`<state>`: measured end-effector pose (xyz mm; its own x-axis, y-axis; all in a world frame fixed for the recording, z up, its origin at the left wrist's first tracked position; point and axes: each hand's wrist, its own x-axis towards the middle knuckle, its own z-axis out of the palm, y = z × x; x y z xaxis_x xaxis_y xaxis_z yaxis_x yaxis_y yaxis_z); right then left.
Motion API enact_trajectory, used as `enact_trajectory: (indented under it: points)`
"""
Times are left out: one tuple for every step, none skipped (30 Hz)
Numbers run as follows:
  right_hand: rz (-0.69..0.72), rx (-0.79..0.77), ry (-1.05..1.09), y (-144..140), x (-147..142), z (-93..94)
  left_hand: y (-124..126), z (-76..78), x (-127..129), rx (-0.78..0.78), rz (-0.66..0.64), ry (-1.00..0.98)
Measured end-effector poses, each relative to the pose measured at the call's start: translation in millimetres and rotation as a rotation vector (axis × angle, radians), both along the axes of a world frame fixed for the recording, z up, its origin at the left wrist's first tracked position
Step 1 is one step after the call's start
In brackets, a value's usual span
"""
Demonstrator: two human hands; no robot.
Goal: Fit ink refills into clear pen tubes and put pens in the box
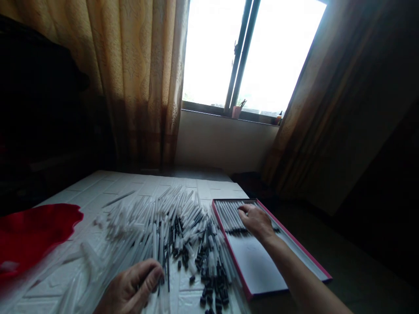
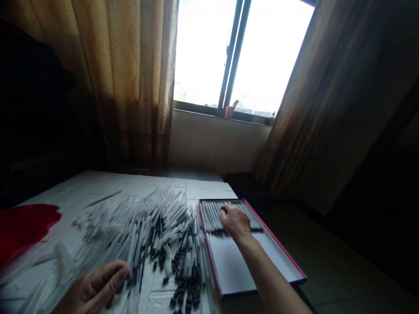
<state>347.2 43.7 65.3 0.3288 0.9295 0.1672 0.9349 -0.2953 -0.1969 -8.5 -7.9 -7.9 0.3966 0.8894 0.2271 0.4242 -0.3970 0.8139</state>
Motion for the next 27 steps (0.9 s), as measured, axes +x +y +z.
enact_trajectory:
  points:
    - [0.053,0.017,-0.003,0.9,-11.4,1.0,1.1,2.0,-1.4,0.006,0.052,-0.033]
    - [0.107,0.03,-0.005,1.3,-23.6,1.6,2.6,4.1,-3.1,0.009,0.113,-0.076]
    - [0.163,0.041,-0.006,0.9,-36.4,1.8,4.6,6.2,-5.1,0.01,0.179,-0.127]
    - [0.219,0.049,-0.006,-0.1,-49.6,1.8,6.8,8.4,-7.3,0.009,0.248,-0.186]
    - [0.275,0.054,-0.004,-1.8,-63.1,1.5,9.1,10.8,-9.4,0.012,0.315,-0.251]
    - [0.332,0.058,-0.001,-4.1,-76.6,1.0,11.2,13.3,-11.3,0.02,0.373,-0.318]
    - [0.388,0.059,0.003,-6.9,-90.1,0.2,12.9,16.1,-12.7,0.028,0.418,-0.38]
    - [0.439,0.055,0.007,-10.1,-103.4,-0.9,14.0,18.9,-13.5,0.035,0.45,-0.433]
    - [0.484,0.05,0.009,-13.4,-116.4,-2.5,14.5,21.8,-13.7,0.039,0.47,-0.474]
    - [0.528,0.04,0.015,-16.7,-128.9,-4.6,14.3,24.5,-13.3,0.038,0.483,-0.501]
    - [0.562,0.027,0.018,-19.8,-140.7,-7.1,13.6,26.9,-12.5,0.034,0.489,-0.515]
    - [0.585,0.014,0.02,-22.5,-151.6,-9.9,12.6,28.9,-11.4,0.031,0.491,-0.518]
    - [0.6,-0.001,0.023,-24.7,-161.5,-13.0,11.6,30.4,-10.4,0.03,0.492,-0.518]
    - [0.605,-0.016,0.022,-26.3,-170.1,-15.9,10.8,31.3,-9.6,0.032,0.489,-0.513]
    - [0.603,-0.032,0.021,-27.2,-177.4,-18.6,10.3,31.7,-9.1,0.034,0.488,-0.508]
    - [0.598,-0.049,0.019,-27.5,-183.3,-20.8,10.1,31.5,-9.0,0.036,0.485,-0.502]
    - [0.589,-0.066,0.017,-27.4,-188.0,-22.3,10.3,30.9,-9.3,0.04,0.48,-0.495]
    - [0.58,-0.084,0.015,-26.8,-191.5,-23.2,10.9,30.0,-9.8,0.045,0.475,-0.488]
    - [0.571,-0.102,0.015,-26.1,-194.1,-23.4,11.7,28.7,-10.6,0.052,0.468,-0.481]
    - [0.563,-0.119,0.014,-25.1,-195.9,-23.0,12.7,27.2,-11.4,0.06,0.459,-0.473]
    - [0.554,-0.133,0.014,-24.1,-197.3,-22.3,13.6,25.5,-12.1,0.068,0.449,-0.464]
    - [0.545,-0.147,0.014,-23.0,-198.5,-21.5,14.5,23.7,-12.7,0.077,0.441,-0.455]
    - [0.536,-0.158,0.013,-21.9,-199.5,-20.7,15.3,21.8,-13.0,0.086,0.433,-0.445]
    - [0.527,-0.168,0.013,-20.7,-200.6,-20.1,15.9,20.0,-13.2,0.096,0.426,-0.435]
    - [0.517,-0.174,0.013,-19.6,-201.5,-19.8,16.2,18.4,-13.2,0.107,0.419,-0.423]
    - [0.509,-0.18,0.013,-18.7,-202.3,-19.7,16.4,17.1,-13.1,0.119,0.412,-0.41]
    - [0.502,-0.185,0.013,-18.0,-202.7,-19.7,16.4,16.1,-12.9,0.133,0.405,-0.396]
